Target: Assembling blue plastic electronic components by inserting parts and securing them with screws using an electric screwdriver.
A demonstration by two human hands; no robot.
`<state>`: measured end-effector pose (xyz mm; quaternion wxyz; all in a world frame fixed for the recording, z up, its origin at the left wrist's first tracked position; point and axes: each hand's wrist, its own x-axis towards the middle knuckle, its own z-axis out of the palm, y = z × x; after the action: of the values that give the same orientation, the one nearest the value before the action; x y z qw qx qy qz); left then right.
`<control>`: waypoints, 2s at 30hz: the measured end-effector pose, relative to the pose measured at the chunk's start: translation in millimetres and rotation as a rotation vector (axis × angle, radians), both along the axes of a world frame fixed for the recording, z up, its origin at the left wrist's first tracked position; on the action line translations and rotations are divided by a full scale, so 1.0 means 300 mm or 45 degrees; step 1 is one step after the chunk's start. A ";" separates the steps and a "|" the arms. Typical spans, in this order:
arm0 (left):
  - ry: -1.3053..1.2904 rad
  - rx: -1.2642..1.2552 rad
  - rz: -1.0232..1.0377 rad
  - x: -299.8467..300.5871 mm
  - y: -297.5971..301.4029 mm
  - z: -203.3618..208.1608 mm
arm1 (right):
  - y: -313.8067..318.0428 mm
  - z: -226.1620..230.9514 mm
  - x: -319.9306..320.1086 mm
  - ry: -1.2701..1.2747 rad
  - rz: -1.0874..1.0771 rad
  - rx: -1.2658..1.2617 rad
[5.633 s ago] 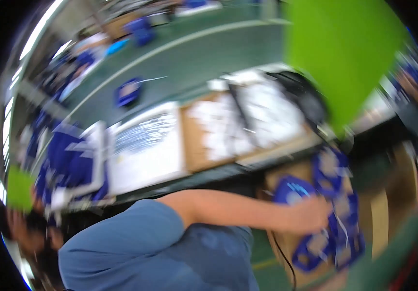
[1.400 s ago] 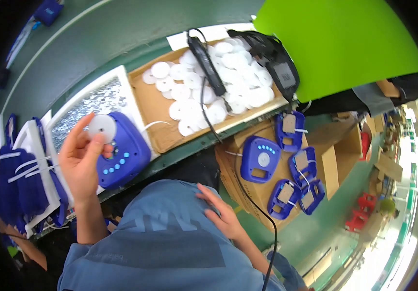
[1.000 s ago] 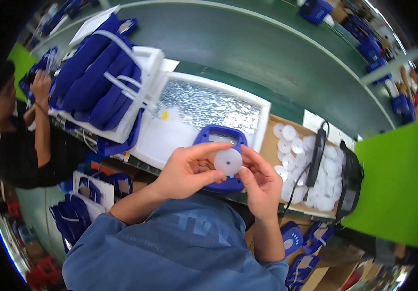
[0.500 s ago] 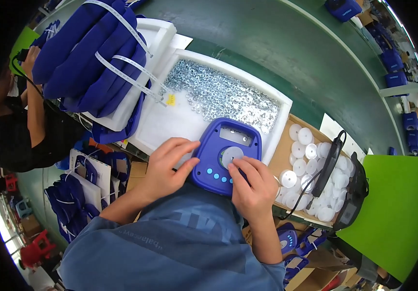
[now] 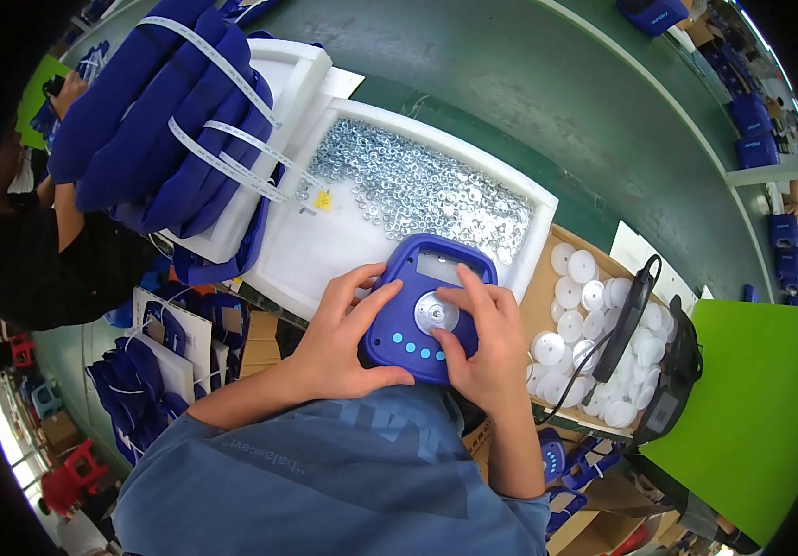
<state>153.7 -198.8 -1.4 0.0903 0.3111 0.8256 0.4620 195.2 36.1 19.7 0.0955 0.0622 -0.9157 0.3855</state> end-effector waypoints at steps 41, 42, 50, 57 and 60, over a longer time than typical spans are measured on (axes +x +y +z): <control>0.171 -0.136 -0.166 -0.021 -0.023 0.007 | 0.236 -0.157 -0.263 0.037 -0.289 0.346; 0.168 -0.135 -0.172 -0.021 -0.024 0.004 | 0.241 -0.154 -0.264 0.053 -0.285 0.331; 0.154 -0.118 -0.145 -0.021 -0.033 -0.006 | 0.036 -0.010 -0.076 0.051 -0.220 0.034; 0.136 -0.092 -0.159 -0.021 -0.029 -0.015 | -0.017 -0.028 -0.011 0.183 0.001 0.123; 0.172 -0.090 -0.147 -0.018 -0.030 -0.018 | -0.016 -0.019 -0.005 0.211 0.046 0.160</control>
<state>148.3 -207.9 -6.9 0.0721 0.3853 0.8263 0.4045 193.8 31.3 14.1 0.1599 0.1160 -0.9257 0.3225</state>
